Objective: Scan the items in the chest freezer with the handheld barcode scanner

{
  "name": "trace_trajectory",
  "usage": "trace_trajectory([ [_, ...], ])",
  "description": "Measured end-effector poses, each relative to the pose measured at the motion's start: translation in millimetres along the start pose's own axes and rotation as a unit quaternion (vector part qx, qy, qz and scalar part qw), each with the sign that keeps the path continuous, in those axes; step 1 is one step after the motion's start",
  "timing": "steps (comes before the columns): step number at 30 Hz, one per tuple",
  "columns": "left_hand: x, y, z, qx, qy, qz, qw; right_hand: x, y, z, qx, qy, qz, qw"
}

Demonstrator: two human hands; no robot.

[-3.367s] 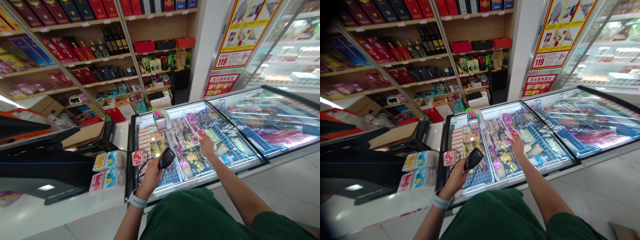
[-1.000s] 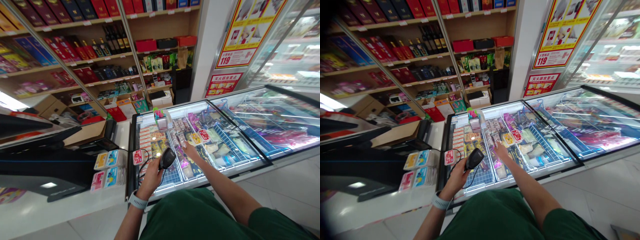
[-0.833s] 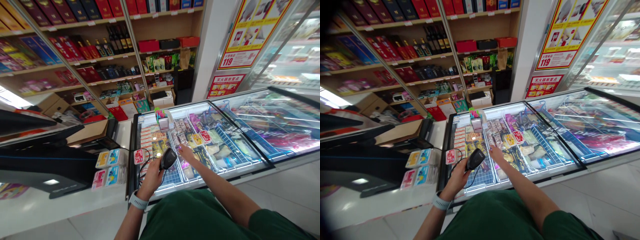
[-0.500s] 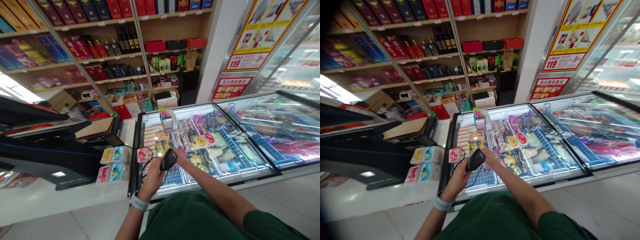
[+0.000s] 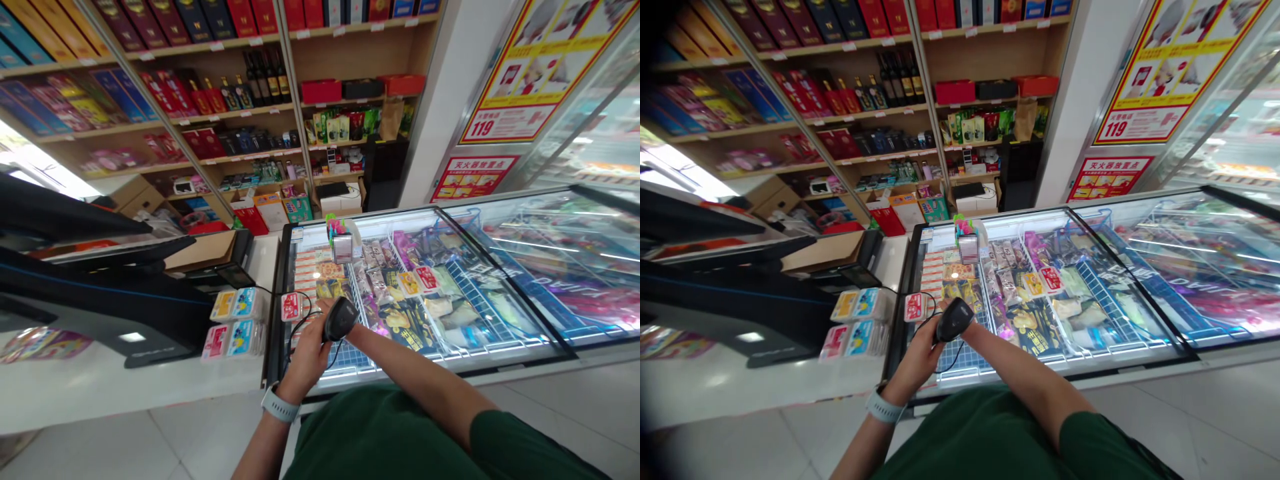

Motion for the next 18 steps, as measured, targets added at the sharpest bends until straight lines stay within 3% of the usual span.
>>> trace_trajectory([
  [9, -2, -6.9, -4, -0.008, -0.018, 0.005, 1.0, -25, 20, 22, -0.052, -0.066, 0.05, 0.995],
  [18, -9, -10.5, -10, 0.005, -0.025, 0.014, 1.0, -38, 50, 45, -0.081, -0.057, 0.09, 0.991],
])
Point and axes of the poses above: each hand's wrist, its own z-axis towards the middle knuckle, its own y-axis out of the palm, x = y × z, the point moved 2 cm from there along z, towards the middle knuckle, and after that the axes turned 3 degrees about z, right-handed, at the moved point
